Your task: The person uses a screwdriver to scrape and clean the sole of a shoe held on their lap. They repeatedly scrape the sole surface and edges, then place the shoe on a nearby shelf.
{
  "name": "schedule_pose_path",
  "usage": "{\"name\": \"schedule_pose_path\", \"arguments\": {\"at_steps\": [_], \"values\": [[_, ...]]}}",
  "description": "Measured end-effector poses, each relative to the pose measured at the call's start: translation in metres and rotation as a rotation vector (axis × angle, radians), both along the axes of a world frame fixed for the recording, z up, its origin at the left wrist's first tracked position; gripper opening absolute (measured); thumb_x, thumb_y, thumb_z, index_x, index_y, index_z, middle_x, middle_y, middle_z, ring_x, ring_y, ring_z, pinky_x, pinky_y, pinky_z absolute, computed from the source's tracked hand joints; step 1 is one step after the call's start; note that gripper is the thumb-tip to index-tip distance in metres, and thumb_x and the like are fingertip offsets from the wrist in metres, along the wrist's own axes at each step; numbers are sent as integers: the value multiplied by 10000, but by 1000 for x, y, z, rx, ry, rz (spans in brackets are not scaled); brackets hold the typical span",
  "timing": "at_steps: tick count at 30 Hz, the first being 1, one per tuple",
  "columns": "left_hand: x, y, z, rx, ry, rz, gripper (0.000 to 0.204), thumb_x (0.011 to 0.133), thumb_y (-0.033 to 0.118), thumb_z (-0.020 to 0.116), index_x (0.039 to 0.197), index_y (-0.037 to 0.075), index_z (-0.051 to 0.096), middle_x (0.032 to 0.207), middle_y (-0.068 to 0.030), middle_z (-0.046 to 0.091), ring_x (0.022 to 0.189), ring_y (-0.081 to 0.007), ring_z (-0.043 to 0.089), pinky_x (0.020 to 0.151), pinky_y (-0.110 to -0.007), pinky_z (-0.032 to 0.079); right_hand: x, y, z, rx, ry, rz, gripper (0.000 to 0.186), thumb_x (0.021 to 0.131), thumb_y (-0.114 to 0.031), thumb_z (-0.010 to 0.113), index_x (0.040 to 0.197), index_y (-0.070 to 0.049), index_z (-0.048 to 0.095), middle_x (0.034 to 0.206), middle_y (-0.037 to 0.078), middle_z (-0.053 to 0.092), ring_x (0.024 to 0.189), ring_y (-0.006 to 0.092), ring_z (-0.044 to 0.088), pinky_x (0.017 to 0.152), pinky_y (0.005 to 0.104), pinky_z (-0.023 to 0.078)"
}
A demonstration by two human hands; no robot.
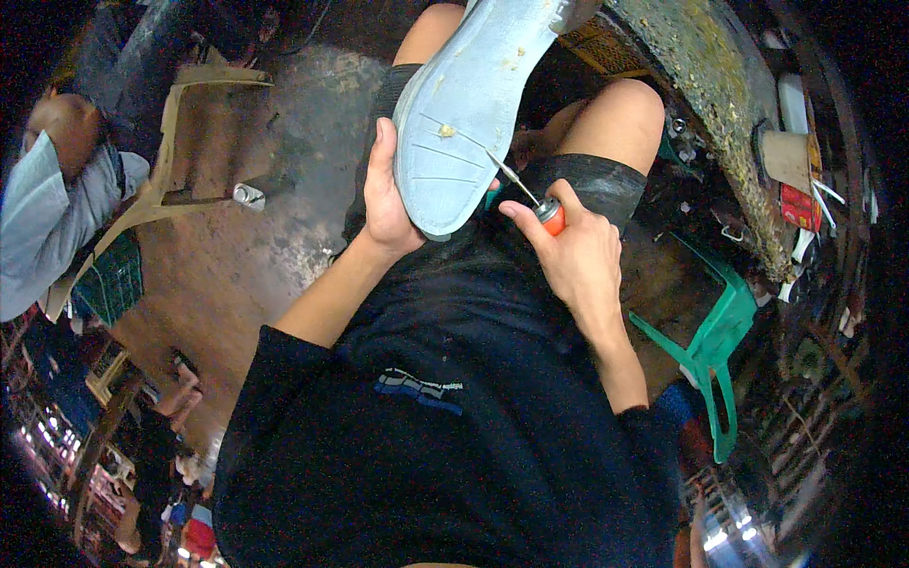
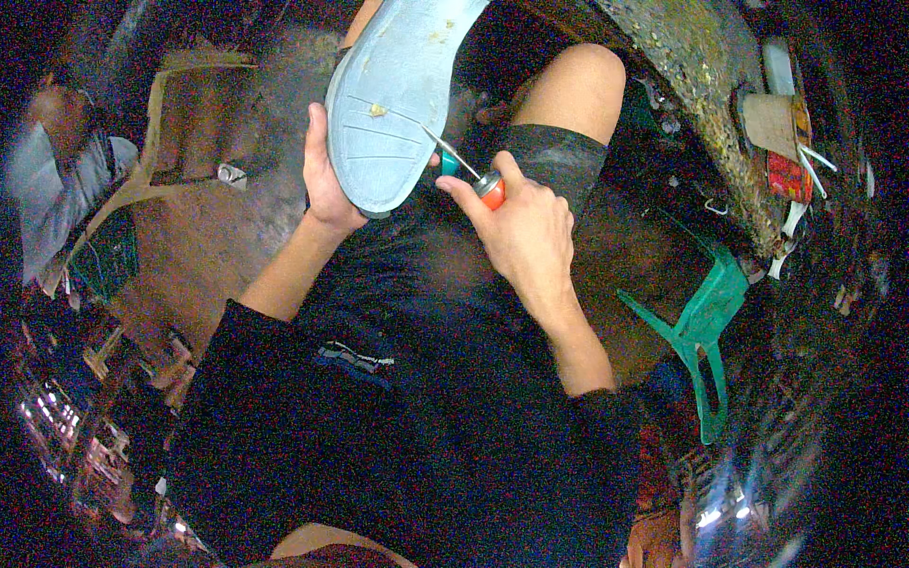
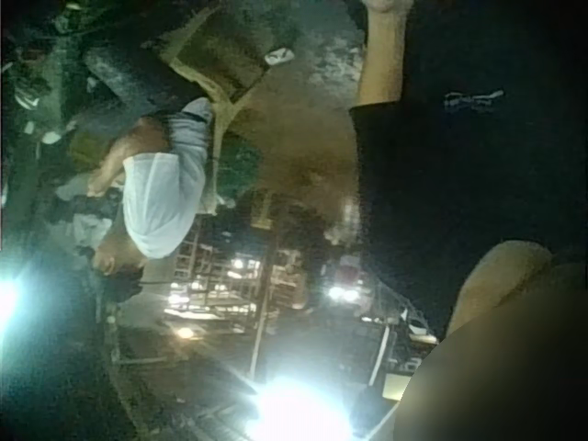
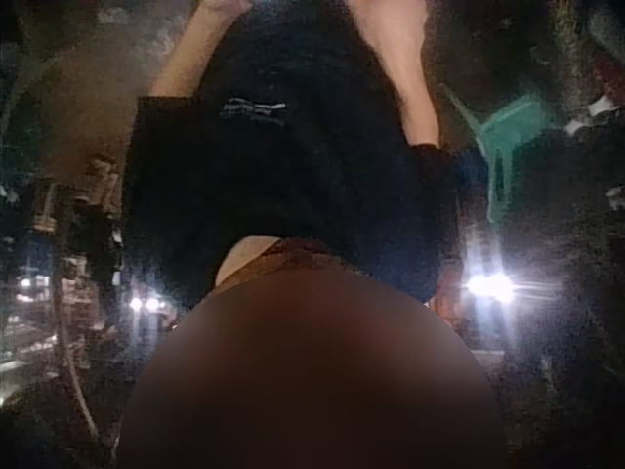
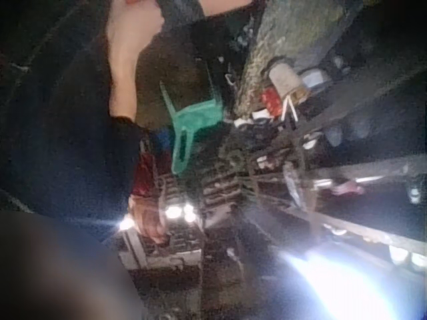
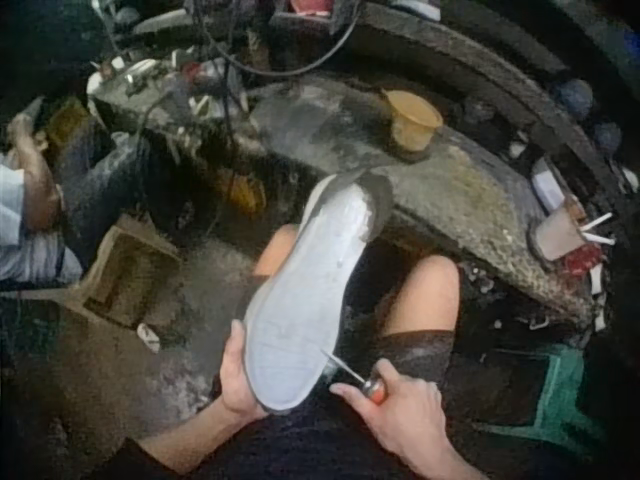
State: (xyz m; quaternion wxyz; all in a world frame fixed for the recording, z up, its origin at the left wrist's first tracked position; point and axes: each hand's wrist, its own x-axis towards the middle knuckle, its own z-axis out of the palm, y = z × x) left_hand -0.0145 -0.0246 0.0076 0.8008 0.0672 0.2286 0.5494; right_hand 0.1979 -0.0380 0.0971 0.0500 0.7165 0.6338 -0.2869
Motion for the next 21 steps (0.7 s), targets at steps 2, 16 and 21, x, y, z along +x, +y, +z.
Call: {"name": "schedule_pose_path", "arguments": {"at_steps": [2, 16, 21], "values": [[0, -1, -1, -14, -30, -7, 962, 1122, 781, 254, 1637, -12, 438, 1431, -258, 686, 1179, -397, 764, 986, -555, 664, -3, 1, -2, 24, 39, 4, 709, 946, -782, 716, 1077, -86, 681, 825, 315, 762, 821, 556, 764, 716, 642, 604], [3, -2, 4, -4, 126, -70, 935, 1143, 748, 228, 1680, 0, 389, 1572, -247, 598, 1347, -395, 680, 1128, -538, 582, -16, 3, -5, 56, 144, 63, 719, 927, -783, 736, 999, -73, 651, 810, 289, 764, 789, 534, 768, 696, 628, 609], [10, -4, 6, -29, 177, -35, 893, 1168, 702, 225, 1679, -11, 393, 1578, -220, 603, 1405, -336, 649, 1207, -481, 519, -16, 7, -6, 77, 160, 28, 730, 929, -783, 734, 1041, -64, 678, 808, 288, 766, 806, 529, 774, 716, 630, 610]]}}
